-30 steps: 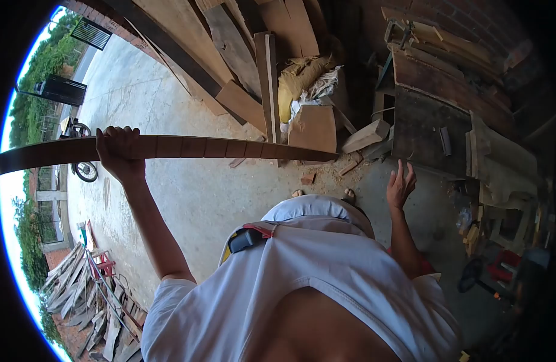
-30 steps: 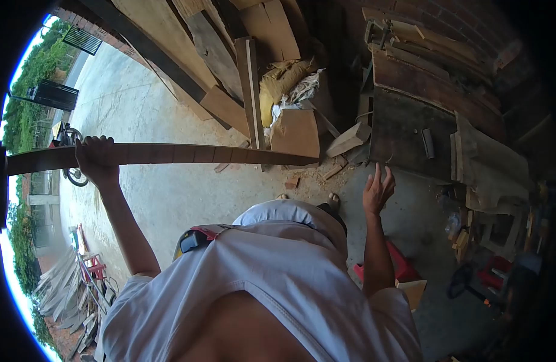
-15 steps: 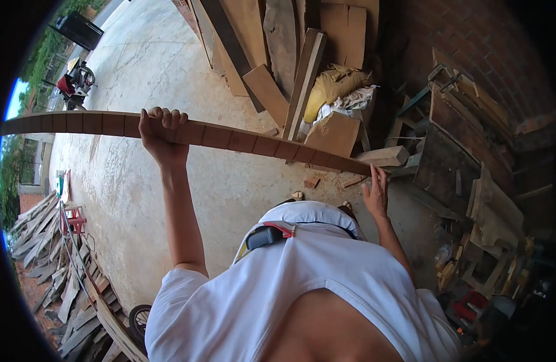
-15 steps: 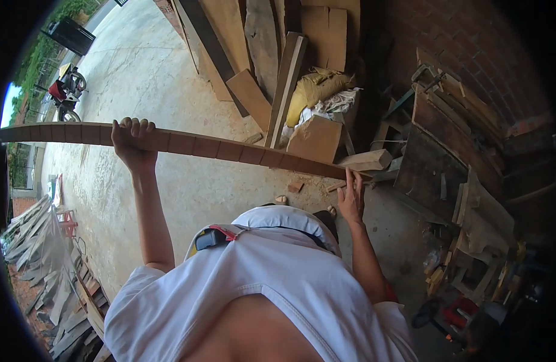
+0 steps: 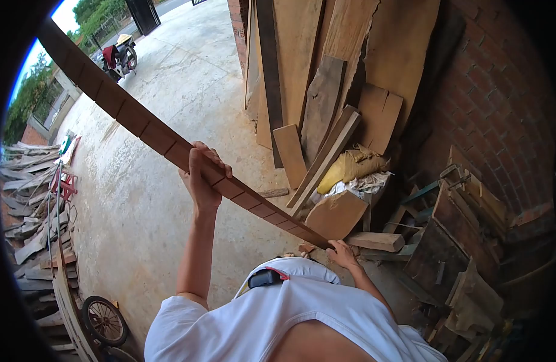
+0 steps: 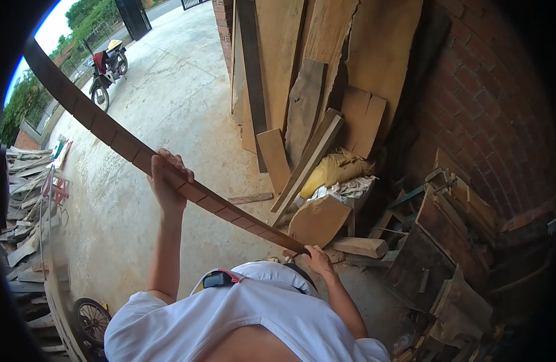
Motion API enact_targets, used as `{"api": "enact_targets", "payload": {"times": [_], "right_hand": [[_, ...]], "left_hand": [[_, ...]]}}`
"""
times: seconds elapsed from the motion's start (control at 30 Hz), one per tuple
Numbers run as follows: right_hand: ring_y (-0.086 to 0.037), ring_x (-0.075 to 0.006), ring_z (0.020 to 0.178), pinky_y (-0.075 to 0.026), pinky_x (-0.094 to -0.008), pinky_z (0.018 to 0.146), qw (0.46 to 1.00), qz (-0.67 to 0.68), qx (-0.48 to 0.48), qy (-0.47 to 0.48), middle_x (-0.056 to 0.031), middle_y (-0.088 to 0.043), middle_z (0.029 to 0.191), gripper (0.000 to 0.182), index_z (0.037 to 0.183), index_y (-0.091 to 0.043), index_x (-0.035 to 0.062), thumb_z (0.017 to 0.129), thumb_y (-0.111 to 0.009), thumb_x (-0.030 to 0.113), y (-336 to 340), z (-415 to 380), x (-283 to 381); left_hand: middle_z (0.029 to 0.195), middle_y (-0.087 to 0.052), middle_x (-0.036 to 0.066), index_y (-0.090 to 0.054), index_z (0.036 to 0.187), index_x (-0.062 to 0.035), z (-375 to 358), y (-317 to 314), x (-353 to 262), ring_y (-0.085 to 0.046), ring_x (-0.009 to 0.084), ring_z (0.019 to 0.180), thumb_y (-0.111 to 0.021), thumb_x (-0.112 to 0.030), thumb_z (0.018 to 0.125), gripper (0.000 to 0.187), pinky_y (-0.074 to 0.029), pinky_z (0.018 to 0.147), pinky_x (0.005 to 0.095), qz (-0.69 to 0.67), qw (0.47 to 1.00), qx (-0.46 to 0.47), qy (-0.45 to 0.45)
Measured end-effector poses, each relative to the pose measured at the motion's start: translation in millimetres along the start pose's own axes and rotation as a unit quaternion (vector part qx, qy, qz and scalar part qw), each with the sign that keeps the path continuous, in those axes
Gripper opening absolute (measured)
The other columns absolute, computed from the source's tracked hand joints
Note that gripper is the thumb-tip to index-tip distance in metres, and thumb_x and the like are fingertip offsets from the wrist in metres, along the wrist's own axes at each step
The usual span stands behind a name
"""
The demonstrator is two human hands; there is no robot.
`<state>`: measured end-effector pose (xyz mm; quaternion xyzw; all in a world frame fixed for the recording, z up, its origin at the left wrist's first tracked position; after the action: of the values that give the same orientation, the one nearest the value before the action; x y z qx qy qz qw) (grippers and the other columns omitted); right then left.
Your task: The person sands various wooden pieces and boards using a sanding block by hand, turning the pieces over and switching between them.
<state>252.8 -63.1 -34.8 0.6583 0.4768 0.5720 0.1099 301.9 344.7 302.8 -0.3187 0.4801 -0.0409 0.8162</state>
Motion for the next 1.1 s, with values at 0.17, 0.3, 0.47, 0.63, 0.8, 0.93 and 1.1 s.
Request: {"api": "enact_targets", "payload": {"times": [0.17, 0.3, 0.47, 0.63, 0.8, 0.93, 1.1], "right_hand": [[-0.063, -0.0365, 0.102, -0.049, -0.0424, 0.087, 1.000, 0.007, -0.013, 0.026, -0.0194, -0.065, 0.105, 0.036, 0.122, -0.062, 0.0092, 0.090, -0.063, 0.026, 6, 37, -5], [-0.065, -0.0351, 0.097, -0.051, -0.0415, 0.085, 0.998, 0.001, -0.021, 0.064, -0.0181, -0.066, 0.103, 0.035, 0.121, -0.063, 0.0099, 0.091, -0.063, 0.027, 13, 49, 1], [-0.066, -0.0342, 0.094, -0.051, -0.0419, 0.085, 0.995, 0.093, -0.041, -0.003, -0.0184, -0.068, 0.099, 0.034, 0.116, -0.066, 0.0075, 0.090, -0.059, 0.030, 22, 61, -7], [-0.067, -0.0351, 0.097, -0.052, -0.0417, 0.086, 0.989, 0.081, -0.069, -0.098, -0.0197, -0.070, 0.101, 0.035, 0.113, -0.068, 0.0069, 0.089, -0.059, 0.031, 7, 90, -41], [-0.067, -0.0332, 0.100, -0.053, -0.0408, 0.085, 0.968, 0.117, -0.138, -0.177, -0.0177, -0.070, 0.107, 0.033, 0.114, -0.067, 0.0063, 0.088, -0.060, 0.025, 0, 134, -41], [-0.067, -0.0342, 0.099, -0.053, -0.0417, 0.084, 0.969, 0.083, -0.154, -0.174, -0.0187, -0.070, 0.105, 0.032, 0.113, -0.067, 0.0060, 0.088, -0.061, 0.025, 5, 185, -8], [-0.066, -0.0375, 0.100, -0.053, -0.0450, 0.084, 0.958, 0.106, -0.172, -0.203, -0.0190, -0.069, 0.106, 0.034, 0.115, -0.067, 0.0132, 0.090, -0.059, 0.033, 10, 221, 25]], "left_hand": [[0.066, -0.053, 0.004, -0.049, 0.097, -0.0050, 8, -33, 7, -0.056, 0.0124, 0.054, -0.067, -0.019, 0.093, 0.023, -0.053, 0.043, 0.0297, 0.086, 0.995, -0.044, -0.029], [0.065, -0.060, 0.006, -0.052, 0.088, -0.0016, 28, -50, 22, -0.062, 0.0170, 0.050, -0.065, -0.007, 0.091, 0.015, -0.054, 0.046, 0.0311, 0.122, 0.991, -0.017, -0.047], [0.072, -0.058, 0.005, -0.050, 0.096, -0.0014, 73, -53, 68, -0.064, 0.0159, 0.057, -0.067, -0.004, 0.088, 0.019, -0.058, 0.051, 0.0314, 0.229, 0.971, 0.055, -0.045], [0.060, -0.061, 0.001, -0.062, 0.068, -0.0009, 152, -30, 156, -0.060, 0.0084, 0.056, -0.075, -0.012, 0.081, 0.021, -0.048, 0.052, 0.0259, 0.315, 0.940, 0.116, -0.057], [0.068, -0.067, 0.007, -0.064, 0.081, 0.0009, 245, 5, 262, -0.063, 0.0113, 0.063, -0.074, -0.016, 0.077, 0.020, -0.051, 0.060, 0.0298, 0.345, 0.921, 0.180, -0.006], [0.082, -0.070, 0.015, -0.063, 0.100, -0.0011, 309, 44, 341, -0.070, 0.0228, 0.077, -0.070, -0.017, 0.075, 0.030, -0.053, 0.072, 0.0353, 0.401, 0.895, 0.182, 0.071], [0.074, -0.065, 0.012, -0.060, 0.094, 0.0006, 368, 97, 419, -0.063, 0.0183, 0.071, -0.066, -0.016, 0.074, 0.027, -0.051, 0.068, 0.0348, 0.452, 0.881, 0.116, 0.079]]}}
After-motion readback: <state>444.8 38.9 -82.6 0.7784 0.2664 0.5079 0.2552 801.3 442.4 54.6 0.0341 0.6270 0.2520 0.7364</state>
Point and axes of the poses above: each hand's wrist, its own z-axis towards the middle knuckle, its own y-axis out of the back of the hand, x = y × z, the point moved 8 cm from there along z, towards the middle knuckle
